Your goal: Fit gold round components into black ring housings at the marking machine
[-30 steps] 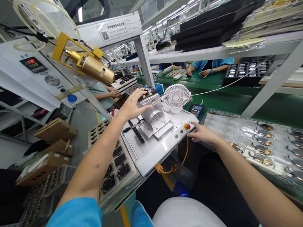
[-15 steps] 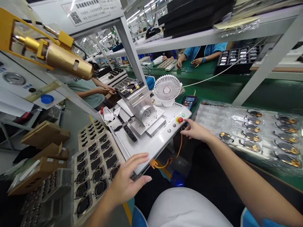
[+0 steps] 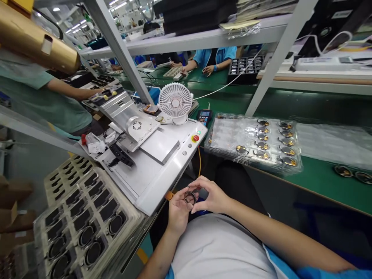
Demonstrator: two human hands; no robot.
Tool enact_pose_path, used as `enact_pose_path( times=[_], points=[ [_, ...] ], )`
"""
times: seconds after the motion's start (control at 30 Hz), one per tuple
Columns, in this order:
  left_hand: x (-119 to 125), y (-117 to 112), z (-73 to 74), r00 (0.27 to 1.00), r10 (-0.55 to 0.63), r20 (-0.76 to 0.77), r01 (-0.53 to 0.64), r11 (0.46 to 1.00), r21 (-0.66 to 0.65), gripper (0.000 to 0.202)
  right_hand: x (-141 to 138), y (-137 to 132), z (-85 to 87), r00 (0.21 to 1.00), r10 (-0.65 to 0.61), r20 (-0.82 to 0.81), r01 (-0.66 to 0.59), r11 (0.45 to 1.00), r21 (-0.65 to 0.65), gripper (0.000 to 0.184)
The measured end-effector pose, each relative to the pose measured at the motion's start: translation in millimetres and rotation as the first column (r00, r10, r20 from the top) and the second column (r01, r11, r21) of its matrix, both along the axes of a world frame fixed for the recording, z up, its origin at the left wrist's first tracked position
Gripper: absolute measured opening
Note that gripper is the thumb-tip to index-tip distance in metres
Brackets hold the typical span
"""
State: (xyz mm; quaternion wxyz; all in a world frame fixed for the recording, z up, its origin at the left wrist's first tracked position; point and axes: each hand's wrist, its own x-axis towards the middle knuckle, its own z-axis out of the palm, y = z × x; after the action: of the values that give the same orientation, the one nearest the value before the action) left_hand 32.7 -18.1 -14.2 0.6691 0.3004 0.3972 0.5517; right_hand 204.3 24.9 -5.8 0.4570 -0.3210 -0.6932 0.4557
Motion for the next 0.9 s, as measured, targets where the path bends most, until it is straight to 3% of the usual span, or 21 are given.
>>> enact_pose_path(
  times=[0.07, 0.13, 0.2, 0.23, 0.27, 0.3, 0.37, 0.5, 0.63, 0.7, 0.73, 0.8, 0.9],
  points=[
    [-0.6, -0.3, -0.7, 1.0, 0.015, -0.01, -0.016, 1.0, -0.023, 0.051, 20.4, 14.4, 7.5, 0.994, -0.003, 0.109, -0.007, 0.995, 0.097, 0.061],
    [-3.1, -2.4, -1.1, 0.999, 0.031, -0.031, -0.032, 0.999, -0.042, 0.05, 54.6, 36.7, 16.7, 0.955, -0.142, 0.26, 0.114, 0.986, 0.118, 0.042],
    [-7.3, -5.7, -1.7, 0.998, 0.041, -0.052, -0.044, 0.997, -0.058, 0.05, 98.1, 63.1, 25.6, 0.8, -0.382, 0.463, 0.387, 0.918, 0.088, 0.025],
    [-9.8, -7.6, -2.4, 0.997, 0.048, -0.061, -0.052, 0.997, -0.062, 0.05, 120.2, 76.0, 29.4, 0.66, -0.476, 0.582, 0.525, 0.845, 0.096, 0.019],
    [-12.1, -9.5, -3.3, 0.996, 0.056, -0.072, -0.061, 0.996, -0.061, 0.05, 140.7, 87.5, 32.7, 0.544, -0.499, 0.674, 0.601, 0.793, 0.103, 0.014],
    [-14.3, -11.1, -4.6, 0.994, 0.064, -0.084, -0.069, 0.996, -0.055, 0.049, 158.4, 97.1, 35.5, 0.487, -0.501, 0.716, 0.638, 0.764, 0.1, 0.012],
    [-17.4, -13.6, -7.6, 0.992, 0.071, -0.102, -0.075, 0.997, -0.035, 0.048, 183.2, 109.3, 39.4, 0.446, -0.464, 0.766, 0.659, 0.749, 0.071, 0.016],
    [-18.6, -15.6, -11.0, 0.995, 0.045, -0.089, -0.044, 0.999, 0.005, 0.047, 196.7, 111.2, 44.5, 0.464, -0.422, 0.779, 0.653, 0.757, 0.021, 0.022],
    [-16.2, -16.3, -2.2, 0.998, -0.011, -0.062, 0.009, 1.0, -0.025, 0.049, 175.6, 93.5, 50.6, 0.47, -0.482, 0.74, 0.675, 0.736, 0.051, 0.018],
    [-14.0, -15.9, 7.7, 0.997, -0.063, -0.033, 0.061, 0.997, -0.057, 0.054, 147.6, 76.1, 53.2, 0.571, -0.512, 0.642, 0.598, 0.795, 0.103, 0.008],
    [-12.8, -15.3, 13.5, 0.995, -0.097, -0.009, 0.096, 0.993, -0.065, 0.058, 129.5, 65.6, 53.9, 0.656, -0.505, 0.561, 0.518, 0.842, 0.152, 0.002],
    [-10.8, -13.5, 25.4, 0.985, -0.167, 0.049, 0.17, 0.984, -0.061, 0.067, 89.4, 43.8, 54.0, 0.833, -0.399, 0.384, 0.291, 0.906, 0.308, 0.01],
    [-11.3, -9.8, 39.4, 0.972, -0.215, 0.1, 0.22, 0.975, -0.039, 0.081, 37.5, 18.3, 50.9, 0.924, -0.245, 0.295, 0.061, 0.853, 0.519, 0.019]
  ],
)
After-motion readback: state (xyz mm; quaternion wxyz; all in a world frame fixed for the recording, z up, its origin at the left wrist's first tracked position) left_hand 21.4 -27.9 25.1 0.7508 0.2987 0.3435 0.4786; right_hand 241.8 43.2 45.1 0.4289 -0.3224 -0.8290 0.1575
